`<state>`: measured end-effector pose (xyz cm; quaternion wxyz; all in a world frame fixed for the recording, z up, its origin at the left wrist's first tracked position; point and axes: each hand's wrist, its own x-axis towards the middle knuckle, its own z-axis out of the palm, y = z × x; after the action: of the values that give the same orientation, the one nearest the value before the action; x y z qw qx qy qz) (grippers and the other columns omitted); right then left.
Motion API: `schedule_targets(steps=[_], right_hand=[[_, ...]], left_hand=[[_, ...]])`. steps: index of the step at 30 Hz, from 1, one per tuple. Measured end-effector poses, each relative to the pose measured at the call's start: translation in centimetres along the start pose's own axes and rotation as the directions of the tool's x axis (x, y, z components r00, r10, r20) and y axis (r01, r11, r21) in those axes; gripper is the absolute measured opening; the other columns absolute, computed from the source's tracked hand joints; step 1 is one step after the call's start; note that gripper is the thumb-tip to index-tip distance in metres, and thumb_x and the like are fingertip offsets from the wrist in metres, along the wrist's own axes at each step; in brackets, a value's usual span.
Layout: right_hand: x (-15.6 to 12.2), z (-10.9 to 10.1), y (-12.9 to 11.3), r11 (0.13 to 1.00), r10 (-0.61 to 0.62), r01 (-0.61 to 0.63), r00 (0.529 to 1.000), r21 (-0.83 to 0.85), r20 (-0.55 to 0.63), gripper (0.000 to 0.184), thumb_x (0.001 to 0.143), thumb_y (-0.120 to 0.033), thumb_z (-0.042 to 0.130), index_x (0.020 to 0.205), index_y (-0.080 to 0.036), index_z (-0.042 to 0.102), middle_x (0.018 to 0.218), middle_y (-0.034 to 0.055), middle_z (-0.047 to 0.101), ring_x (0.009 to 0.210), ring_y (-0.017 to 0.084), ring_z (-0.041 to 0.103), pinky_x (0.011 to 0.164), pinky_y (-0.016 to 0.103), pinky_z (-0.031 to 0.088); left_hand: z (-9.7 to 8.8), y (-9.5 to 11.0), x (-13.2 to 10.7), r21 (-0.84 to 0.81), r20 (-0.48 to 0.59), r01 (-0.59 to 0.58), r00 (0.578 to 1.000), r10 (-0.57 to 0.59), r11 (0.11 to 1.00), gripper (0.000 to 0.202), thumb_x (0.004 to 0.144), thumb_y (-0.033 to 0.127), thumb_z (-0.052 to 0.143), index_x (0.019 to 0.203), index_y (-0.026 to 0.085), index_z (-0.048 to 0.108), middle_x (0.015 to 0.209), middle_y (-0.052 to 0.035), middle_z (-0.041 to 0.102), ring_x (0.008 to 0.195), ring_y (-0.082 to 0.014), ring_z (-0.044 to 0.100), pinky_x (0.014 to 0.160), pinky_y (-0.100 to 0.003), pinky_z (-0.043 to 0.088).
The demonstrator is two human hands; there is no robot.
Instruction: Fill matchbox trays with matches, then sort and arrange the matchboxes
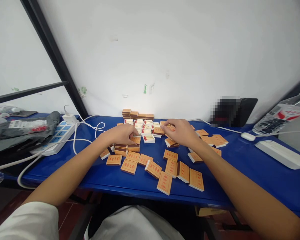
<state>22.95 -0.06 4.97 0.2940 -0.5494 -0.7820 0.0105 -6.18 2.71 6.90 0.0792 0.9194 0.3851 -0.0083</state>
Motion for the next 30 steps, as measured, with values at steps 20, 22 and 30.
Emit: schedule_targets(steps=[20, 22, 30], right_hand=[[-0.1, -0.24, -0.45, 0.999, 0.007, -0.006, 1.0, -0.033, 0.015, 0.025, 0.096, -0.04, 0.06, 0.094, -0.023, 0.08, 0.092, 0.0054, 0.081, 0.086, 0.026, 0.073, 0.07, 0.031, 0.043], [-0.05, -0.11, -0.3, 0.999, -0.004, 0.005, 1.0, -0.035, 0.019, 0.026, 0.096, -0.04, 0.06, 0.095, -0.023, 0.079, 0.093, 0.0053, 0.081, 0.088, 0.026, 0.073, 0.07, 0.031, 0.042], [-0.06, -0.13, -0.33, 0.999, 0.001, 0.0, 1.0, -0.047, 0.02, 0.026, 0.096, -0.04, 0.06, 0.096, -0.022, 0.08, 0.091, 0.0062, 0.081, 0.086, 0.026, 0.072, 0.07, 0.031, 0.042]], left_hand=[[0.05, -0.21, 0.03, 0.017, -0.011, -0.017, 1.0, 0.017, 1.0, 0.023, 0.08, 0.036, 0.075, 0.071, 0.019, 0.062, 0.074, -0.0028, 0.064, 0.064, -0.0169, 0.053, 0.062, -0.031, 0.032], [0.17, -0.35, 0.09, 0.017, 0.003, -0.013, 1.0, 0.012, 1.0, 0.028, 0.082, 0.037, 0.074, 0.069, 0.019, 0.058, 0.07, -0.0019, 0.062, 0.061, -0.0161, 0.051, 0.061, -0.031, 0.031], [0.0, 0.04, 0.07, 0.026, -0.01, -0.027, 1.0, 0.027, 0.999, 0.02, 0.081, 0.03, 0.071, 0.07, 0.019, 0.058, 0.068, -0.0009, 0.059, 0.06, -0.0155, 0.049, 0.059, -0.031, 0.029]])
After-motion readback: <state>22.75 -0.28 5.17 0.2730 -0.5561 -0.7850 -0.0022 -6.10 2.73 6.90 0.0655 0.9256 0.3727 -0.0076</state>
